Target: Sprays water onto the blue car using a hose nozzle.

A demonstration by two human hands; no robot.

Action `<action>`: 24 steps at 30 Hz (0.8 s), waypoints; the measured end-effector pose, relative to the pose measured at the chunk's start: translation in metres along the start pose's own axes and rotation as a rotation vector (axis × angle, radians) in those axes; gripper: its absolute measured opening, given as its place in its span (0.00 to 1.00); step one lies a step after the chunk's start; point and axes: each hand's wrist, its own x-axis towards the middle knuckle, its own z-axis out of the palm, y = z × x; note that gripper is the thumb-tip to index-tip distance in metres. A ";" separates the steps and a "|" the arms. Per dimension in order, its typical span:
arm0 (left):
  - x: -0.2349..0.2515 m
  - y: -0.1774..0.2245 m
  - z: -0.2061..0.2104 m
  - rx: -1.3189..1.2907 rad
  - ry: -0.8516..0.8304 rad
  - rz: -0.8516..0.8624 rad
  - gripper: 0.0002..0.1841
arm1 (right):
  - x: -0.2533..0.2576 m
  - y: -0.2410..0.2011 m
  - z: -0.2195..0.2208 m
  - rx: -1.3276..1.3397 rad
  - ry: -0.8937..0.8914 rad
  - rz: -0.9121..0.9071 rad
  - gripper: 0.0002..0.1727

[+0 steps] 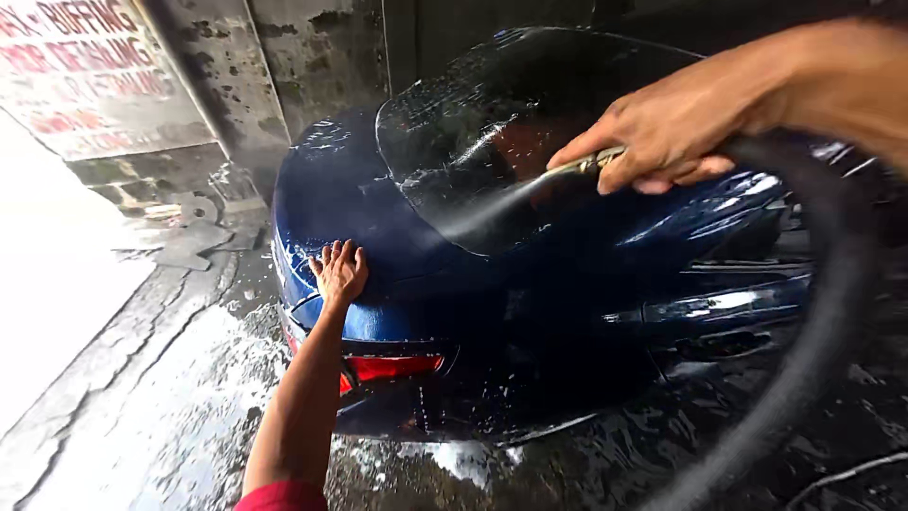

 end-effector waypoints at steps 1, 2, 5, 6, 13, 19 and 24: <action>0.000 0.000 0.000 -0.032 0.031 0.001 0.34 | 0.004 -0.005 0.003 -0.009 -0.018 -0.018 0.26; -0.002 0.000 0.000 -0.050 0.049 0.000 0.34 | 0.010 -0.009 0.007 -0.005 -0.017 -0.024 0.28; -0.003 0.003 -0.001 -0.056 0.072 0.000 0.34 | 0.026 -0.012 0.016 0.027 0.001 -0.043 0.32; -0.002 0.004 -0.001 -0.056 0.072 -0.001 0.34 | 0.030 -0.013 0.019 0.032 0.011 -0.044 0.33; 0.000 0.006 0.000 -0.052 0.070 -0.011 0.33 | 0.042 -0.029 0.022 0.030 0.135 -0.029 0.31; 0.003 0.005 0.004 -0.068 0.081 -0.007 0.34 | 0.018 0.000 -0.019 -0.021 0.315 0.033 0.23; 0.005 0.000 0.006 -0.090 0.087 -0.008 0.33 | -0.019 0.037 -0.042 0.005 0.361 0.157 0.28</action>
